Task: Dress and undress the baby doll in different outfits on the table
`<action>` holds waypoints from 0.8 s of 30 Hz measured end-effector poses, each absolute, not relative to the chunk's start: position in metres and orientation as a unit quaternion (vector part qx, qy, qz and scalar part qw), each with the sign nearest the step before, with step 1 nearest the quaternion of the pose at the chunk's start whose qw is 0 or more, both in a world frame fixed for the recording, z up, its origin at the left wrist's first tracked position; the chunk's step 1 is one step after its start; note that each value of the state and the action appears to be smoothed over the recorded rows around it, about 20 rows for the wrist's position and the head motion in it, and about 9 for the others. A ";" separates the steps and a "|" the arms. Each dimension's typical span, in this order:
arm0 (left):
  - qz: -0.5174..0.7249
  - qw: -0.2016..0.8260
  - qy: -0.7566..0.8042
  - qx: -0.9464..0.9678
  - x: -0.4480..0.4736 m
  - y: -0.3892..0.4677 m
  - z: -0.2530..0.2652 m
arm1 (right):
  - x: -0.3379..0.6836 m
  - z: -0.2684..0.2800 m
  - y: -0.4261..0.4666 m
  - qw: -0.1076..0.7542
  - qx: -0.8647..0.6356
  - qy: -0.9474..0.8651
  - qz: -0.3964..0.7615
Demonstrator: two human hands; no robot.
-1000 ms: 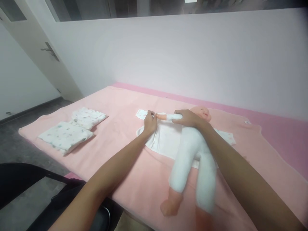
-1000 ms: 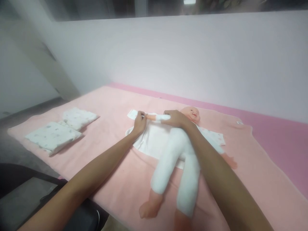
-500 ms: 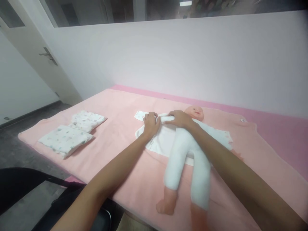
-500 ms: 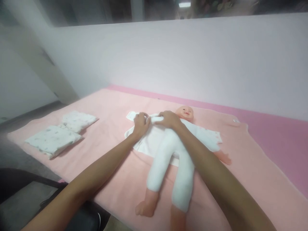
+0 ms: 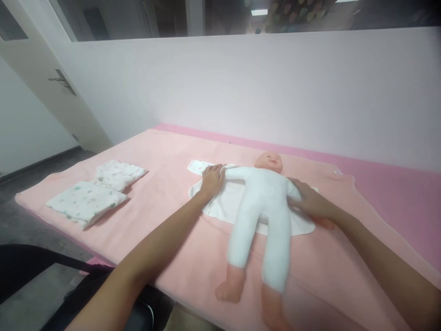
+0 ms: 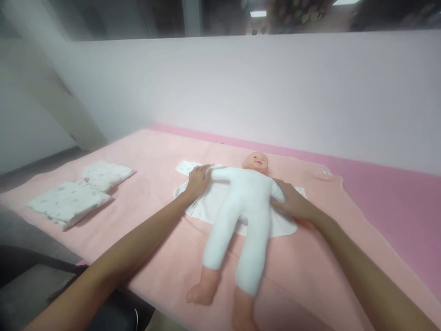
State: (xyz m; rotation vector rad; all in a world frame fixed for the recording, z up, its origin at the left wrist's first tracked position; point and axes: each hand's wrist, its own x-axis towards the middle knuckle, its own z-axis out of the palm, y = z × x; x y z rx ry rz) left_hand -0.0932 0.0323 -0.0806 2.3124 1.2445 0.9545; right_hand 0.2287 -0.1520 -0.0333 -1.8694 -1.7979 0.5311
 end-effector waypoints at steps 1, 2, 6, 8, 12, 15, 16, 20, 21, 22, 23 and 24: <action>0.336 0.175 0.437 0.815 -0.093 0.032 -0.079 | 0.226 -0.033 -0.150 0.240 -0.676 -0.669 0.197; 0.337 0.176 0.435 0.816 -0.093 0.031 -0.078 | 0.222 -0.033 -0.146 0.242 -0.673 -0.676 0.180; 0.337 0.177 0.421 0.823 -0.093 0.030 -0.070 | 0.208 -0.033 -0.129 0.274 -0.690 -0.663 0.095; 0.337 0.179 0.409 0.829 -0.093 0.033 -0.066 | 0.198 -0.032 -0.121 0.282 -0.694 -0.655 0.092; 0.339 0.198 0.374 0.840 -0.095 0.044 -0.056 | 0.167 -0.022 -0.106 0.297 -0.681 -0.662 0.102; 0.326 0.235 0.332 0.853 -0.101 0.050 -0.046 | 0.150 -0.014 -0.095 0.294 -0.681 -0.659 0.120; 0.316 0.247 0.320 0.858 -0.104 0.051 -0.043 | 0.148 -0.013 -0.093 0.286 -0.683 -0.659 0.128; 0.285 0.239 0.295 0.880 -0.132 0.062 -0.039 | 0.149 -0.018 -0.091 0.242 -0.686 -0.666 0.167; 0.285 0.217 0.309 0.881 -0.144 0.068 -0.040 | 0.150 -0.021 -0.091 0.228 -0.690 -0.666 0.171; 0.290 0.190 0.340 0.874 -0.157 0.076 -0.043 | 0.150 -0.023 -0.091 0.211 -0.697 -0.664 0.171; 0.294 0.162 0.386 0.860 -0.172 0.084 -0.047 | 0.151 -0.026 -0.090 0.194 -0.705 -0.661 0.168; 0.297 0.138 0.443 0.835 -0.187 0.093 -0.052 | 0.150 -0.028 -0.089 0.176 -0.713 -0.659 0.163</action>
